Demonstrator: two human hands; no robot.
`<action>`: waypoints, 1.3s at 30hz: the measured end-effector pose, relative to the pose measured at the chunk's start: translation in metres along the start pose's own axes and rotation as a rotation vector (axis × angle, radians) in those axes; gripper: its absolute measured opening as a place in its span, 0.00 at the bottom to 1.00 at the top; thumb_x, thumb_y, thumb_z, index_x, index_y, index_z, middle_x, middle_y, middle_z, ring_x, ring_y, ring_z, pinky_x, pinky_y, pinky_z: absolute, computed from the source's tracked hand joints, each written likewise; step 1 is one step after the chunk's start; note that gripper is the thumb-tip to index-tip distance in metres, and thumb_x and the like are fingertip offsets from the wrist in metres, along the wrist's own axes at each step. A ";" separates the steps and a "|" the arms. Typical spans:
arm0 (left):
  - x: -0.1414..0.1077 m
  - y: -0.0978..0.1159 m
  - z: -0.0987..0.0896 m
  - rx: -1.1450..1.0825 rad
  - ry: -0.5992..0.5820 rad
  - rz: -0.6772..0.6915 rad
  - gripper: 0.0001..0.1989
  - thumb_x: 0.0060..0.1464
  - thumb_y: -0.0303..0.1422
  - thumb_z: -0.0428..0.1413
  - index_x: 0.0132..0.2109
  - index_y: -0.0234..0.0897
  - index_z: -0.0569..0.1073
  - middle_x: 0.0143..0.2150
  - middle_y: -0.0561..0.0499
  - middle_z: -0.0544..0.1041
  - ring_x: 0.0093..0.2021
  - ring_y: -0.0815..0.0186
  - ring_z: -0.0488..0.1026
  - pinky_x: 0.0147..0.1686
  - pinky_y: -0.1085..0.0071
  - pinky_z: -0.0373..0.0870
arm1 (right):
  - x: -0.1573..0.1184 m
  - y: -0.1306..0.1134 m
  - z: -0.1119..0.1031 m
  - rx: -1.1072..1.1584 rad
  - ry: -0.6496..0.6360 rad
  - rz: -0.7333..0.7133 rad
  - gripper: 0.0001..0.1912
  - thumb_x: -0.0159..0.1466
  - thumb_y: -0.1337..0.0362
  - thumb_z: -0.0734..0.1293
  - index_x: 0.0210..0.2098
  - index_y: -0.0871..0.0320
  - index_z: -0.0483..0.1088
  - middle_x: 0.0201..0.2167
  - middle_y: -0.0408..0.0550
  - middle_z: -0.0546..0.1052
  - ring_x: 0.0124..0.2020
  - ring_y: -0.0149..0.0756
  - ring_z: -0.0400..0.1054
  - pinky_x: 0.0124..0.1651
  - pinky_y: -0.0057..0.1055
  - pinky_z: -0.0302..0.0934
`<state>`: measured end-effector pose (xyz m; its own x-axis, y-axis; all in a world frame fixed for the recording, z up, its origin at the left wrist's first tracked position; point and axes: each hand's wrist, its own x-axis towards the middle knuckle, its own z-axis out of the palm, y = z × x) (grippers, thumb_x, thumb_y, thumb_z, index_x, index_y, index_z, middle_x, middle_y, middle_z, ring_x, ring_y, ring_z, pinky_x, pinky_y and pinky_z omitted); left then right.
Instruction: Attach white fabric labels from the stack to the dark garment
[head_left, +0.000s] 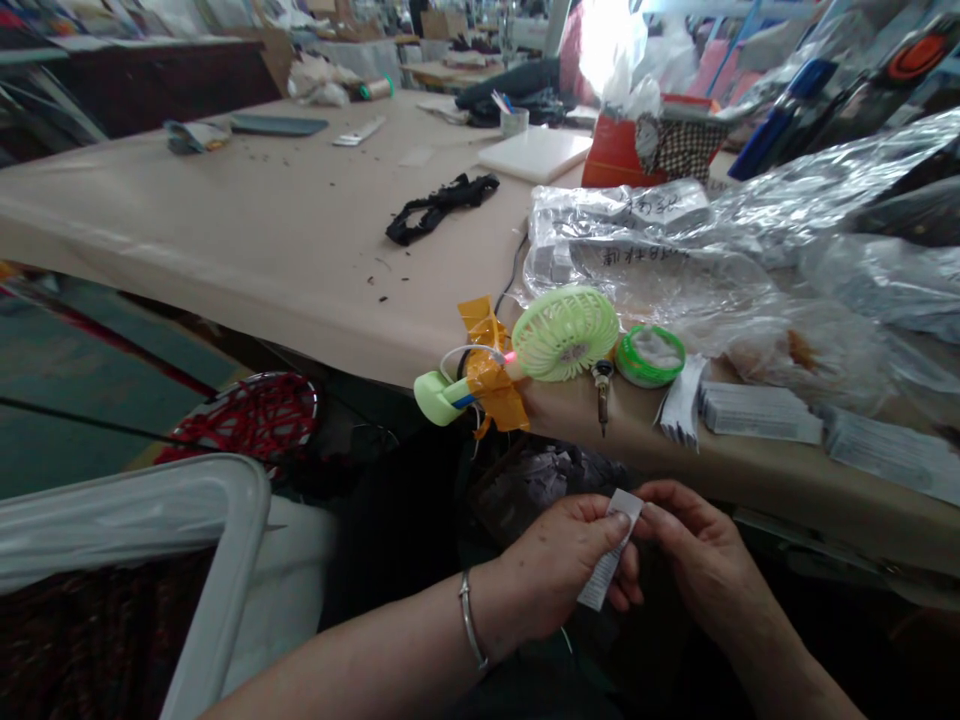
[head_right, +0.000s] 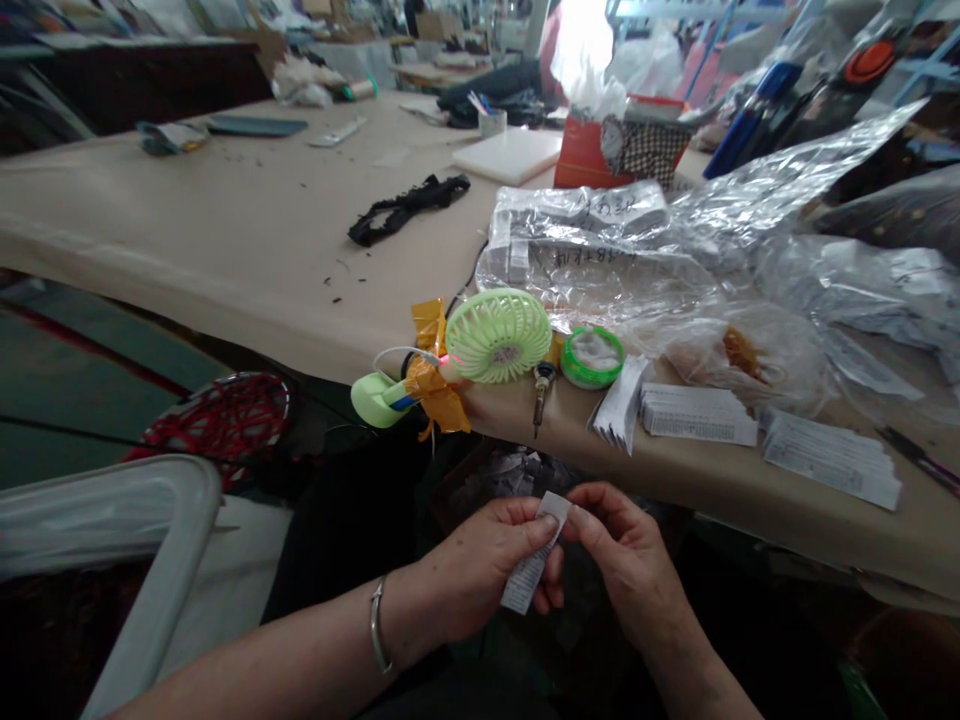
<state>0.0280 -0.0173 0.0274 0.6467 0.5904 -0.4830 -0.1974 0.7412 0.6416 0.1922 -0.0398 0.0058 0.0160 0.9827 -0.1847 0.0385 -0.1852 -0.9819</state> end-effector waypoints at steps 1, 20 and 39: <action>0.000 0.000 0.000 0.017 0.015 0.021 0.17 0.49 0.46 0.57 0.34 0.35 0.68 0.23 0.55 0.67 0.21 0.72 0.67 0.21 0.76 0.61 | 0.002 0.001 0.002 0.039 -0.011 0.029 0.13 0.59 0.54 0.69 0.33 0.58 0.71 0.25 0.44 0.75 0.24 0.31 0.70 0.27 0.27 0.67; 0.000 0.038 -0.015 0.718 0.439 0.647 0.09 0.58 0.32 0.52 0.35 0.36 0.76 0.29 0.52 0.76 0.30 0.70 0.69 0.32 0.76 0.63 | 0.038 -0.033 0.027 -0.186 0.075 -0.184 0.09 0.59 0.57 0.68 0.30 0.57 0.73 0.28 0.44 0.76 0.28 0.30 0.68 0.31 0.24 0.63; 0.010 0.046 -0.020 0.877 0.482 0.735 0.11 0.59 0.30 0.51 0.30 0.35 0.73 0.25 0.55 0.72 0.26 0.74 0.66 0.28 0.79 0.60 | 0.047 -0.024 0.029 -0.347 0.156 -0.339 0.06 0.62 0.60 0.66 0.33 0.56 0.71 0.29 0.42 0.75 0.30 0.30 0.68 0.32 0.23 0.62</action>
<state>0.0104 0.0290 0.0405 0.2179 0.9699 0.1086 0.2808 -0.1688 0.9448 0.1630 0.0108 0.0197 0.0931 0.9799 0.1765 0.3969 0.1260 -0.9092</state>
